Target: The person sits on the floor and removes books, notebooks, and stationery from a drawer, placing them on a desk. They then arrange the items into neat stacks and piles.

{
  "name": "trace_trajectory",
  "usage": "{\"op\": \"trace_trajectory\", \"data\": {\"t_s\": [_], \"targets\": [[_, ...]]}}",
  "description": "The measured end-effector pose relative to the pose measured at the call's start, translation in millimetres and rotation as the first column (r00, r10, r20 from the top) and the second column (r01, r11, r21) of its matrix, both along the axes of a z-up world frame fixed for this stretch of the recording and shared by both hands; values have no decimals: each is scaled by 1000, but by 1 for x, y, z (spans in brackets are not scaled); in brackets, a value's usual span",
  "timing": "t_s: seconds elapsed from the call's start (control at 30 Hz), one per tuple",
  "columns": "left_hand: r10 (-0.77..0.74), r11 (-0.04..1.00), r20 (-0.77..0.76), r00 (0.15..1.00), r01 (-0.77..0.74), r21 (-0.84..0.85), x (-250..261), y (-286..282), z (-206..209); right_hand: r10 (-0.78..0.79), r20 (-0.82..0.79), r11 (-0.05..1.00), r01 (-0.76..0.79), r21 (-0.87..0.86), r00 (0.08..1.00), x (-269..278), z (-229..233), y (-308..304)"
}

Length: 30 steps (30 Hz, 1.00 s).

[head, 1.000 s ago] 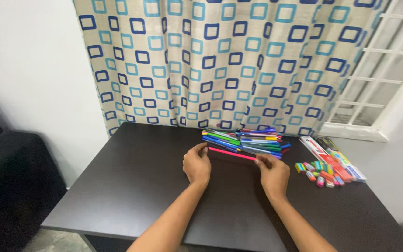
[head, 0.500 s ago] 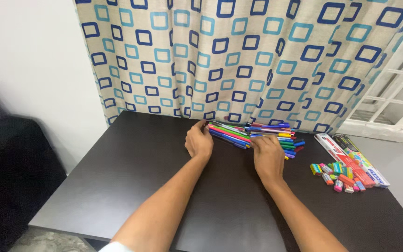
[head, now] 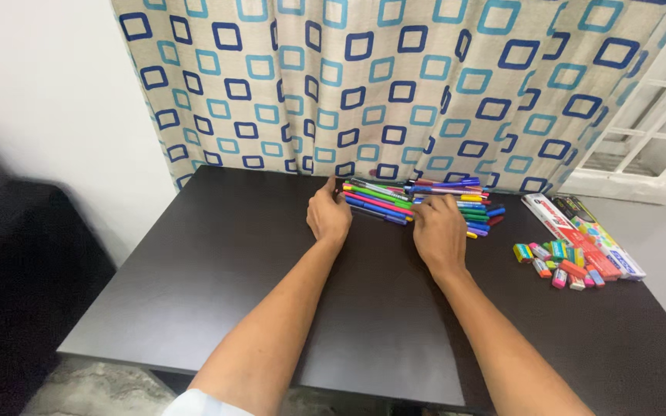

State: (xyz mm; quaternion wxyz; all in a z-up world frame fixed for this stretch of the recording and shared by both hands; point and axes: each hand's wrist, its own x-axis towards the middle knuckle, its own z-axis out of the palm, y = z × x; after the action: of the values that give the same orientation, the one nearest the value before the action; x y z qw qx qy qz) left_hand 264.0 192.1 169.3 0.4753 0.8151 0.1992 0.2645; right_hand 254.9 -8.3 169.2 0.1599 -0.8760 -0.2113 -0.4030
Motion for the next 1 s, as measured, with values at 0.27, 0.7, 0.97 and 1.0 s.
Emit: {"op": "trace_trajectory", "data": {"t_s": [0.27, 0.7, 0.97, 1.0], "targets": [[-119, 987, 77, 990, 126, -101, -21, -3, -12, 93, 102, 993, -100, 62, 990, -17, 5, -3], [-429, 902, 389, 815, 410, 137, -205, -104, 9, 277, 74, 952, -284, 113, 958, -172, 17, -43], [-708, 695, 98, 700, 714, -77, -308, -167, -34, 249, -47, 969, -249, 12, 967, -293, -50, -186], [-780, 624, 39, 625, 781, -24, -302, -170, -52, 270, -120, 962, -272, 1, 955, -297, -63, -202]]}}
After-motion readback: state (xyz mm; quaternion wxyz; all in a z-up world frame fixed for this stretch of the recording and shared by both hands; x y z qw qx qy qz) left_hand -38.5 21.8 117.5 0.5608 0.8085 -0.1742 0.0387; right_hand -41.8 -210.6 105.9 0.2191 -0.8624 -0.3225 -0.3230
